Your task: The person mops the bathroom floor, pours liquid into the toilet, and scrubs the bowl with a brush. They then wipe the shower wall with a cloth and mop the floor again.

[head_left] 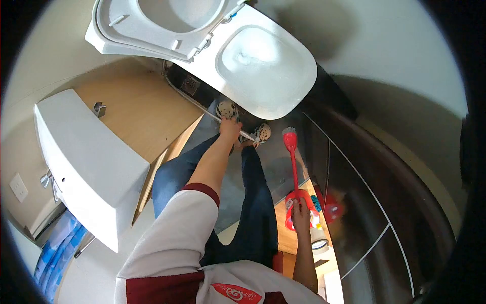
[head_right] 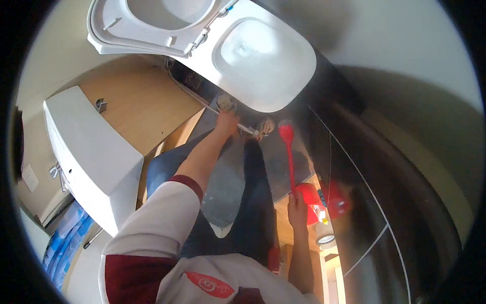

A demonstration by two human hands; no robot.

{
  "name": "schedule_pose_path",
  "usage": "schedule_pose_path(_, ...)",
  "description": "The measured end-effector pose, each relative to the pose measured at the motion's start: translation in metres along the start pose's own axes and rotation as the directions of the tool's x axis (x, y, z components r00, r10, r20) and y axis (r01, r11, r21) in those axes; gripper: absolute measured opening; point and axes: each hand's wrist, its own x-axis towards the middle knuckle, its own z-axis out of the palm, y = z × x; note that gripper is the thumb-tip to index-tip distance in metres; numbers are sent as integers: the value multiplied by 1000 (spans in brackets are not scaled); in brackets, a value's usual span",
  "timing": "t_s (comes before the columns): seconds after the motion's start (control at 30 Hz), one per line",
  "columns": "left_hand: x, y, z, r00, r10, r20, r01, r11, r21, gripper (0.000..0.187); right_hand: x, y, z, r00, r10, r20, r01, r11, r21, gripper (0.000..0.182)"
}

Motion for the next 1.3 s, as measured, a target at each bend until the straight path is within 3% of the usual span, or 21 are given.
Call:
schedule_pose_path(0.1, 7, -5, 18, 986, 111, -128, -87, 979, 183, 27, -2, -13, -5, 993, 115, 38, -112, 991, -74, 31)
schedule_pose_path(0.2, -25, -16, -36, 998, 66, 14, -67, 998, 17, 20, -3, -35, -5, 979, 185, 90, -194, 976, 102, 30)
schedule_pose_path(0.3, -48, -46, -86, 967, 229, 109, -234, 971, 41, 21, -10, -64, -3, 1000, 7, -12, -6, 1000, 27, 31)
schedule_pose_path(0.33, -45, -57, -94, 958, 231, 173, -245, 967, 65, 25, -5, -43, 2, 991, 127, 52, -133, 982, 131, 31)
schedule_pose_path(0.43, -47, -80, -137, 904, 233, 358, -297, 945, 136, 38, -10, -56, 13, 997, 74, -37, -67, 986, 156, 32)
schedule_pose_path(0.5, -103, -77, -239, 855, 230, 465, -342, 924, 171, 44, -13, -76, 20, 995, 96, -7, -92, 968, 233, 31)
schedule_pose_path(0.53, -115, -95, -248, 890, 340, 304, -392, 911, 129, 45, -17, -94, 21, 991, 131, 14, -130, 953, 272, 30)
schedule_pose_path(0.57, -126, -111, -261, 923, 322, 210, -348, 932, 98, 45, -14, -108, 25, 987, 156, 30, -158, 936, 314, 30)
schedule_pose_path(0.63, -155, -144, -287, 963, 267, 29, -267, 963, 23, 47, -7, -112, 43, 998, 57, -9, -51, 946, 319, 28)
schedule_pose_path(0.7, -199, -187, -321, 960, 239, -149, -247, 968, -36, 40, 3, -112, 57, 998, -19, -57, 34, 959, 282, 28)
schedule_pose_path(0.77, -237, -236, -339, 911, 288, -296, -311, 950, -34, 32, -7, -146, 56, 999, 53, -11, -48, 959, 280, 30)
schedule_pose_path(0.83, -285, -263, -371, 969, 86, -232, -168, 917, -363, 29, -7, -150, 61, 996, 93, -4, -89, 956, 279, 33)
schedule_pose_path(0.9, -313, -311, -353, 968, 23, -249, -204, 651, -731, 38, -10, -161, 65, 995, 95, -16, -87, 956, 280, 34)
schedule_pose_path(1.0, -335, -330, -366, 998, 40, -47, -59, 860, -507, 37, -10, -159, 76, 995, 55, -80, -30, 958, 284, 30)
schedule_pose_path(1.1, -341, -328, -370, 1000, 10, 26, 3, 896, -444, 38, -15, -161, 83, 993, 41, -113, -7, 958, 288, 29)
schedule_pose_path(1.13, -338, -333, -366, 999, 44, 6, -38, 916, -399, 40, -17, -163, 83, 992, 43, -118, -7, 958, 287, 29)
schedule_pose_path(1.23, -339, -326, -371, 1000, 25, 4, -21, 886, -463, 41, -22, -167, 84, 988, 84, -130, -44, 958, 283, 28)
schedule_pose_path(1.3, -335, -333, -363, 993, 85, 84, -33, 870, -492, 44, -21, -157, 88, 985, 38, -169, 1, 973, 229, 29)
